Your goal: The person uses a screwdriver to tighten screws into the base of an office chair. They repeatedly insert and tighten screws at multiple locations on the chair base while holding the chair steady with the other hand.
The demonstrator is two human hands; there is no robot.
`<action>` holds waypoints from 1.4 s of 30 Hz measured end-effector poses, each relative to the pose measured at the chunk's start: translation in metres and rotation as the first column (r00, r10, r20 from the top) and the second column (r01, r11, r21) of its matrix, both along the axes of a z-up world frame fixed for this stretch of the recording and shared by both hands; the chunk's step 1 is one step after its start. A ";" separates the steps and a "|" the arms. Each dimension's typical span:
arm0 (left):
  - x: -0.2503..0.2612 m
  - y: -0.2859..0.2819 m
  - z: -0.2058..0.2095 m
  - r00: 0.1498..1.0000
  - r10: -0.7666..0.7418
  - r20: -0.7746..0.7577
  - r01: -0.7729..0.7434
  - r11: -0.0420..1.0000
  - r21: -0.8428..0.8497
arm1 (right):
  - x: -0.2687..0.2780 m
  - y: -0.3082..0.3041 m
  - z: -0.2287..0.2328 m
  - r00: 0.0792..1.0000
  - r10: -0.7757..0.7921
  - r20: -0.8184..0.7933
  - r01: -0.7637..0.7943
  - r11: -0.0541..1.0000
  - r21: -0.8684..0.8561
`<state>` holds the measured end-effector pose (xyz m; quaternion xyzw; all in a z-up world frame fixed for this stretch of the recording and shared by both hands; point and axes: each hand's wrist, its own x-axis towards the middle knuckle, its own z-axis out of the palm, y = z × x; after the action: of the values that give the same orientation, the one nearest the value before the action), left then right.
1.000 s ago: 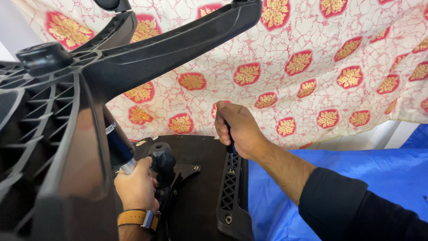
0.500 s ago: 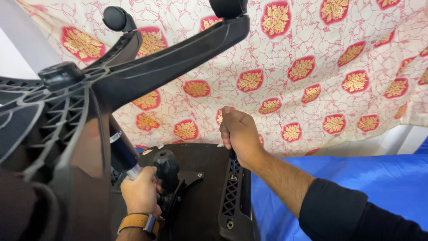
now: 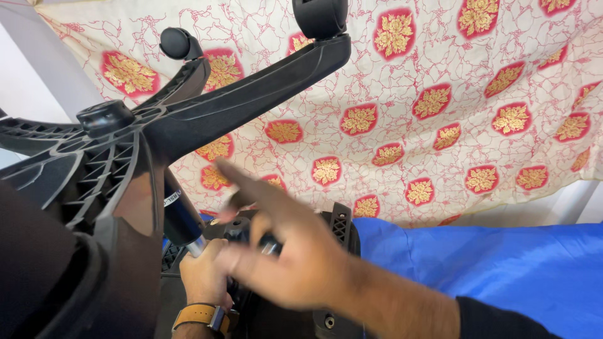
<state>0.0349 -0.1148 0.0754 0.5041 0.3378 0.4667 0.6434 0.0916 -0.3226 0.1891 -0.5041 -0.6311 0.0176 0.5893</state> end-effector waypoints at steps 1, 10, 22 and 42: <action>0.000 0.002 -0.001 1.000 -0.003 -0.008 0.003 1.000 0.004 | -0.011 0.000 0.003 0.991 0.013 0.135 -0.024 0.996 0.082; 0.002 0.006 -0.009 0.997 -0.029 -0.077 0.030 0.999 0.019 | -0.046 0.015 0.009 0.950 0.060 0.308 -0.099 0.988 0.114; 0.001 0.003 -0.001 0.995 -0.045 -0.085 0.048 0.999 0.026 | -0.050 0.030 0.015 0.879 0.156 0.451 -0.134 0.988 -0.081; -0.016 0.020 0.031 0.977 -0.205 0.050 0.195 0.968 0.156 | 0.073 0.000 -0.108 0.823 -0.471 0.317 0.567 0.708 -0.421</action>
<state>0.0192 -0.0952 0.1064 0.5672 0.2277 0.4399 0.6580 0.1643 -0.3229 0.0812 -0.7950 -0.4885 -0.0347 0.3579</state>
